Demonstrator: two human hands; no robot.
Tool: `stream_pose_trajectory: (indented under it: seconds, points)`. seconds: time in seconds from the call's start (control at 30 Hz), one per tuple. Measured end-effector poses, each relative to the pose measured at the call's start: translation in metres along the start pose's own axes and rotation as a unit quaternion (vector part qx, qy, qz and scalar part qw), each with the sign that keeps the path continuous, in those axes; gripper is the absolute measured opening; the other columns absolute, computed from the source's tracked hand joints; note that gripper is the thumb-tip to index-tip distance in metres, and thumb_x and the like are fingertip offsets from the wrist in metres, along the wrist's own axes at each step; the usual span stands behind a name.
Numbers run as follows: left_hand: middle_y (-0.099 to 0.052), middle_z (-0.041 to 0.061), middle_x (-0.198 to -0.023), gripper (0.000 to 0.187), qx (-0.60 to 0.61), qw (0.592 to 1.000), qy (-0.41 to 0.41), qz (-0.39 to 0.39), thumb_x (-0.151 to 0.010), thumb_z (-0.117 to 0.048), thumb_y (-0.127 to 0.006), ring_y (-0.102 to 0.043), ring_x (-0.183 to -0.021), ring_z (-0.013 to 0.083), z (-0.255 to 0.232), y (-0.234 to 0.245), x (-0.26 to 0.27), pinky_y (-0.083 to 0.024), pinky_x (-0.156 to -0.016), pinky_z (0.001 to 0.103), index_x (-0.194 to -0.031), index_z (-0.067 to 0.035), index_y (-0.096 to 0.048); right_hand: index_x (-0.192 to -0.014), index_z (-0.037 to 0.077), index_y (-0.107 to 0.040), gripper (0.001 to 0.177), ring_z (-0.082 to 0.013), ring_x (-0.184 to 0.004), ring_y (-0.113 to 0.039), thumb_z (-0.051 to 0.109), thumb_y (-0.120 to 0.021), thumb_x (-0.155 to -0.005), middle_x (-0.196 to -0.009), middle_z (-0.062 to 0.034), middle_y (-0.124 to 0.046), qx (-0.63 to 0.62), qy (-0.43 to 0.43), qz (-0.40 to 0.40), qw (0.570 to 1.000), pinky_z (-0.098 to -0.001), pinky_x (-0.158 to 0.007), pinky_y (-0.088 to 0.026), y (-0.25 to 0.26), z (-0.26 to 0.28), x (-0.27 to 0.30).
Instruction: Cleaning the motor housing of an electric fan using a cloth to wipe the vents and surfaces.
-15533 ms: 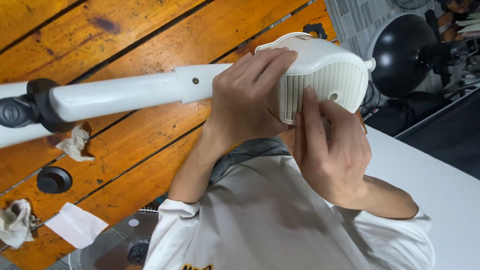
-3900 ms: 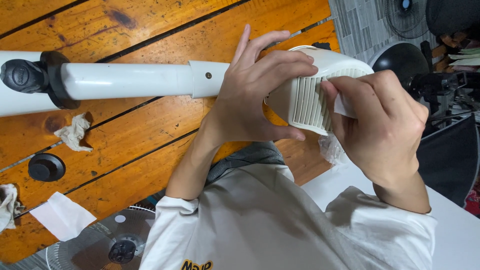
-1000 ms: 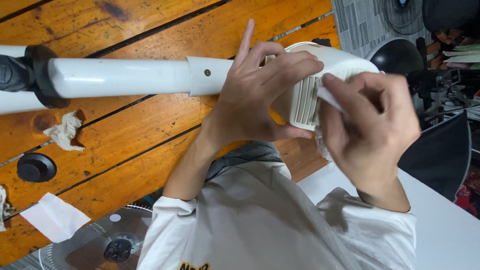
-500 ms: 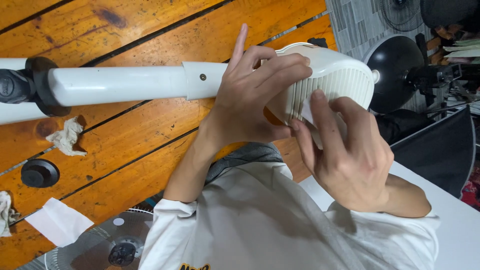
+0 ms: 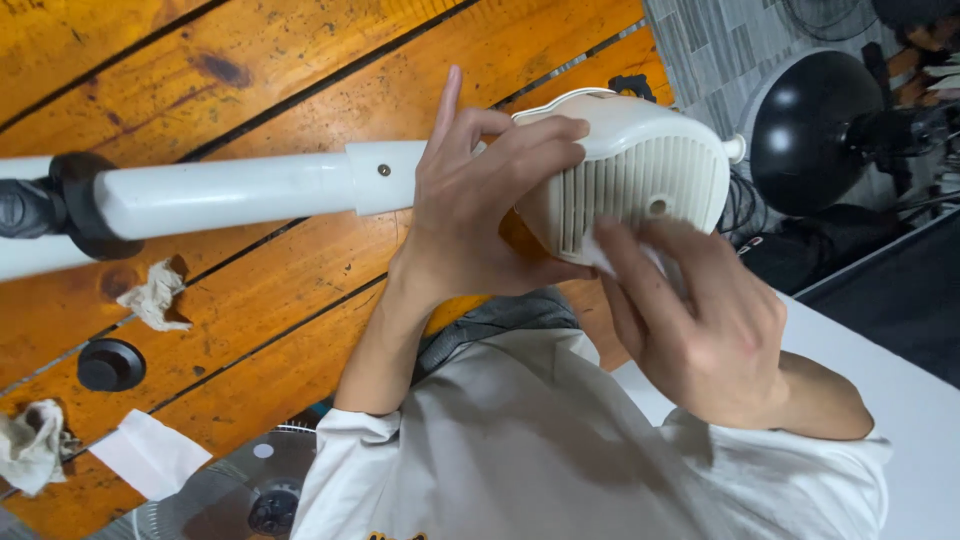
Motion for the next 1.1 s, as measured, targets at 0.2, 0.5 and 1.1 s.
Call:
stream_pose_trajectory:
  seconds: [0.2,0.5,1.1]
  points:
    - [-0.073,0.005,-0.122,0.081,0.002,1.000,0.011,-0.003,-0.048,-0.036,-0.111,-0.063,-0.103,0.0270,-0.001,-0.001,-0.002,-0.020,-0.130,0.070,-0.113,-0.010,-0.071,-0.103,-0.004,-0.076,0.027,-0.0202,-0.066,-0.058,-0.015,-0.082,-0.079,-0.100,-0.0182,-0.071,-0.254,-0.091,-0.009,0.963,-0.0304,-0.057,-0.045,0.000,-0.034,0.008]
    - [-0.067,0.011,-0.123,0.074,0.028,1.000,-0.006,-0.011,-0.066,-0.073,-0.068,-0.057,-0.128,0.0340,0.000,0.004,-0.003,-0.016,-0.131,0.069,-0.103,-0.009,-0.072,-0.112,-0.002,-0.074,0.029,-0.0127,-0.049,-0.040,-0.013,-0.070,-0.085,-0.083,-0.0088,-0.067,-0.383,-0.085,0.055,0.918,-0.0273,-0.047,-0.031,0.007,-0.040,-0.039]
    - [-0.066,0.004,-0.129,0.028,0.129,0.990,0.032,-0.039,-0.078,-0.010,-0.088,-0.041,-0.148,0.0288,0.014,0.010,0.001,-0.010,-0.137,0.064,-0.084,-0.013,-0.061,-0.156,0.003,-0.045,0.033,-0.0108,-0.088,-0.042,0.007,-0.043,-0.123,-0.106,-0.0046,-0.045,-0.407,-0.290,-0.093,0.861,-0.0213,-0.079,-0.032,-0.005,-0.144,0.056]
Point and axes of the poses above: each hand's wrist, its own x-axis away from the middle knuckle, its own y-axis out of the back of the hand, z = x × y, the point moved 5 cm from there along -x, towards the middle knuckle
